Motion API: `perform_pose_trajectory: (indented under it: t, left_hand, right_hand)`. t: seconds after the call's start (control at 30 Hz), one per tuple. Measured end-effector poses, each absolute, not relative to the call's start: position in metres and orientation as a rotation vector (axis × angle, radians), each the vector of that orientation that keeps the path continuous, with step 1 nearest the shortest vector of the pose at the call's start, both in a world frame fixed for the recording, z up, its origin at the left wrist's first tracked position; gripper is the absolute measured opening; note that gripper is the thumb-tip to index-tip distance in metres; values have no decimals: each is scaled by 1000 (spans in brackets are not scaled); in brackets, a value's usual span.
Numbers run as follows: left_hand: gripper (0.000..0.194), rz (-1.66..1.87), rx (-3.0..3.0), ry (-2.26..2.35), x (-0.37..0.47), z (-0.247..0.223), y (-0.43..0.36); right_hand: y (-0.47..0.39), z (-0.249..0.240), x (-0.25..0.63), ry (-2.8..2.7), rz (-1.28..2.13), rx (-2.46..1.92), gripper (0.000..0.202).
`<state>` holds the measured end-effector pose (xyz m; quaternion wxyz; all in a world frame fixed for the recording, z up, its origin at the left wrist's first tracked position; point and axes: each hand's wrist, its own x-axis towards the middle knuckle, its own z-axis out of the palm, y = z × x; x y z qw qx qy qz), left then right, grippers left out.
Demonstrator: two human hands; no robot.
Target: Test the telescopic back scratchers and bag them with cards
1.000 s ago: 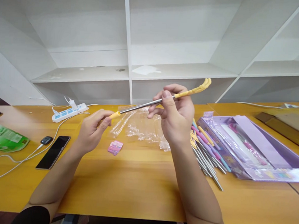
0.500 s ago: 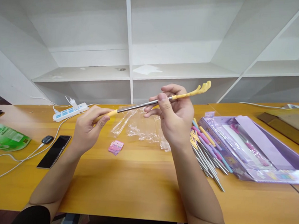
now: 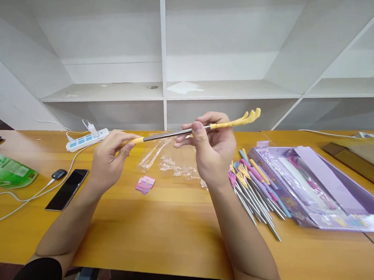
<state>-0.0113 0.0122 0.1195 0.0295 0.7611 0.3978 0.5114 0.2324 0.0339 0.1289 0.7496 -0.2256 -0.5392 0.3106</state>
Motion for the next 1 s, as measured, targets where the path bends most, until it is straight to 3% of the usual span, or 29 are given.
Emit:
perform_pose_trajectory:
  t: [0.37, 0.6, 0.83, 1.0]
  left_hand:
    - [20, 1702, 2558, 1071, -15, 124, 11]
    - [21, 1684, 2530, 1097, -10, 122, 8]
    - [19, 1855, 2602, 1324, -26, 130, 14]
    - [23, 1868, 2733, 1253, -29, 130, 16]
  right_hand:
    - [32, 133, 238, -1247, 683, -378, 30]
    - [28, 129, 230, -1315, 760, -335, 19]
    - [49, 136, 263, -1311, 827, -476, 44]
    - [38, 141, 271, -1372, 650, -642, 27]
